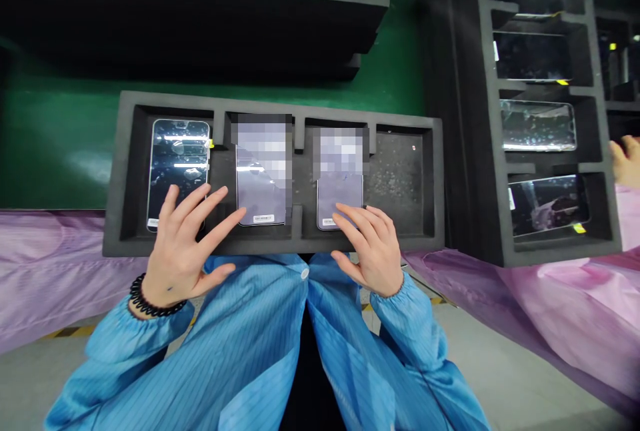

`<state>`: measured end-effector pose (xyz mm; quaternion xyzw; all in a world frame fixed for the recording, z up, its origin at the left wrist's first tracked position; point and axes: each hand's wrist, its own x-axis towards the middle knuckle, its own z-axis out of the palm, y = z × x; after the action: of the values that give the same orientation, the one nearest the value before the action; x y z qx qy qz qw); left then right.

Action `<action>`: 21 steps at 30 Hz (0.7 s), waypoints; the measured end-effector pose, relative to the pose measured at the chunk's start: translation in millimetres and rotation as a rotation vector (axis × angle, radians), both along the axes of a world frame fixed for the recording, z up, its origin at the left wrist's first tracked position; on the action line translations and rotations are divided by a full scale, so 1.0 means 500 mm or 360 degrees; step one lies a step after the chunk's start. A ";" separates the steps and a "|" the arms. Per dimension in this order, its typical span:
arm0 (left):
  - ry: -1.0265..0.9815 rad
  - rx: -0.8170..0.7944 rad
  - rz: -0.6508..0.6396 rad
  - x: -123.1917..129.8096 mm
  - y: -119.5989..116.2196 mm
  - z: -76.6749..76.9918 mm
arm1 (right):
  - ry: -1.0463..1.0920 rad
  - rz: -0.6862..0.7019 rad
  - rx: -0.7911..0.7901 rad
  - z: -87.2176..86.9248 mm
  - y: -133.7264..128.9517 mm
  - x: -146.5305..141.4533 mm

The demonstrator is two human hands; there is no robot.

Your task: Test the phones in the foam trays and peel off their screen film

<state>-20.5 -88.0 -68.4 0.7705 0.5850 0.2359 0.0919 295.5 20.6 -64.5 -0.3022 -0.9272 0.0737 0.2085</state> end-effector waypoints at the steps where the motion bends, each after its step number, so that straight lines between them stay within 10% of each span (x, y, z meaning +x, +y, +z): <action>1: 0.0002 -0.0012 -0.0003 0.000 0.000 -0.001 | -0.0016 0.0004 0.0008 0.001 0.000 -0.001; 21: 0.0229 0.0103 -0.0012 0.005 0.003 0.006 | -0.0035 0.0000 0.0011 0.003 -0.001 0.001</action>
<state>-17.9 -86.4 -65.4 0.7902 0.5792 0.1985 0.0256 295.8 20.0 -63.2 -0.3022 -0.9298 0.0673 0.1993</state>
